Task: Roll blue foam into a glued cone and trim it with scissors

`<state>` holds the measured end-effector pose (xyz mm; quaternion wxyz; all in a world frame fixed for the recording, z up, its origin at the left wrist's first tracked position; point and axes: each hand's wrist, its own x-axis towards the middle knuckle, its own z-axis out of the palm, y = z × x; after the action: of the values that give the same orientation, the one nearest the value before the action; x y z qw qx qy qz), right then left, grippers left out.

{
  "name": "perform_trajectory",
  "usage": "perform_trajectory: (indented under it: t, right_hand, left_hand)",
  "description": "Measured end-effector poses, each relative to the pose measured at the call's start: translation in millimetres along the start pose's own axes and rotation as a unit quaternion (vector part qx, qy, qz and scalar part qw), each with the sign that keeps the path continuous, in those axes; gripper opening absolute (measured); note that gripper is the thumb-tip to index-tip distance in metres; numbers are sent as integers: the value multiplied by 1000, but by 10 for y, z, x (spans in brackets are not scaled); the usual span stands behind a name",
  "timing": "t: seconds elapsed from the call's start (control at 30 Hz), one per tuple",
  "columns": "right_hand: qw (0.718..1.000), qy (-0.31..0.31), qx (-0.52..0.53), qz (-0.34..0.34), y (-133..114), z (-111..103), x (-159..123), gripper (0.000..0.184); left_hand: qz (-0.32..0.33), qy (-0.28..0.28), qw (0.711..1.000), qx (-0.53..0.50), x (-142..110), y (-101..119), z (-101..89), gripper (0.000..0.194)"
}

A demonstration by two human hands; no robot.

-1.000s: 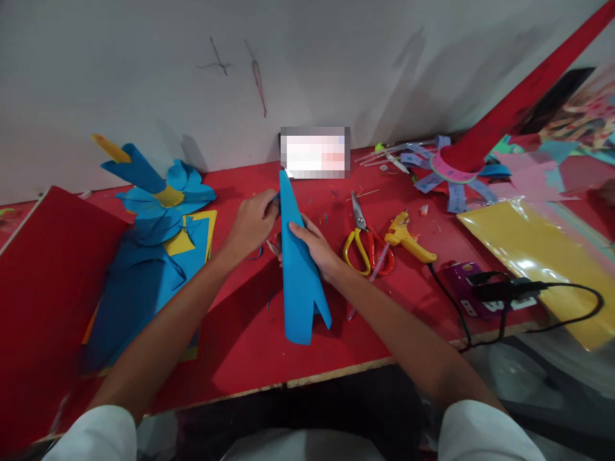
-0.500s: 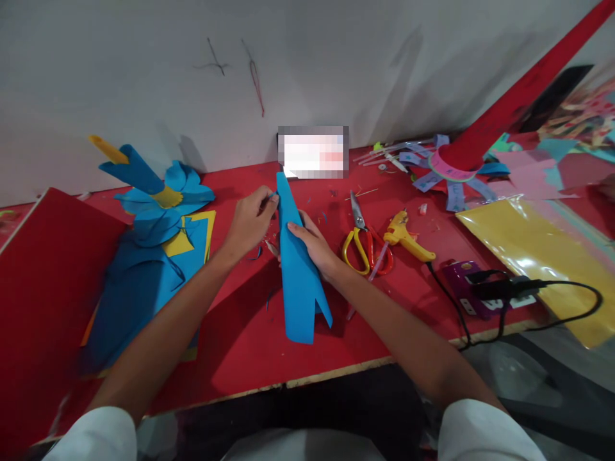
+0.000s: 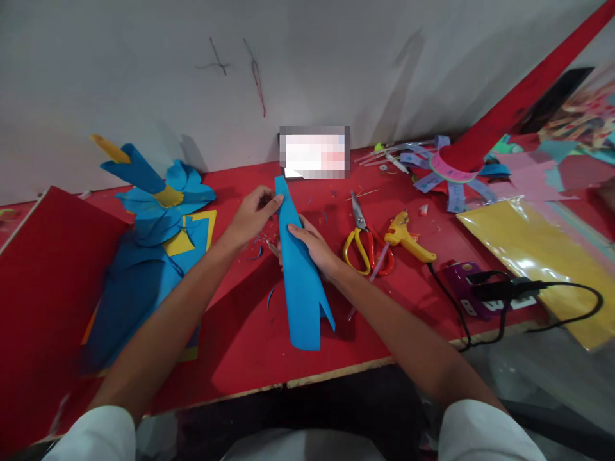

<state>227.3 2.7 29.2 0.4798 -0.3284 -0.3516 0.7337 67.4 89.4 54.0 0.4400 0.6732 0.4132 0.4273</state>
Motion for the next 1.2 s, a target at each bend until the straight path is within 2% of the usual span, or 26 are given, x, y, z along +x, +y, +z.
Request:
perform_trajectory:
  t: [0.07,0.17,0.3,0.47,0.7,0.83,0.93,1.03,1.2]
  right_hand:
    - [1000,-5,2,-4,-5,6,-8,55]
    - [1000,13,1,12,-9,13,-25,57]
    - [999,38,-2,32,4,9,-26,61]
    - [1000,13,8,26,28,6,-13,71]
    - [994,84,-26,63,42,3,-18,66]
    - [995,83,-35,50,56,-2,0,59]
    - [997,57,-42,13,67,-14,28,53]
    - [998,30,-57,-14,59,-31,60,57]
    - [995,36,-87,-14,25,-43,65,60]
  left_hand:
    - [-64,-28,996,-63,-32,70,22,26]
    - [-157,-75,969,-178,-97,183,67,31]
    - [-209,-98,937,-261,-145,229,111,40]
    - [-202,-63,934,-288,-135,197,116,36]
    - [-178,-27,934,-309,-147,252,160,29]
    - [-181,-12,931,-316,-133,239,161,28]
    - [-188,21,927,-323,-70,161,87,31]
    - [-198,72,910,-356,27,62,-34,33]
    - [-186,138,897,-376,145,-32,-218,31]
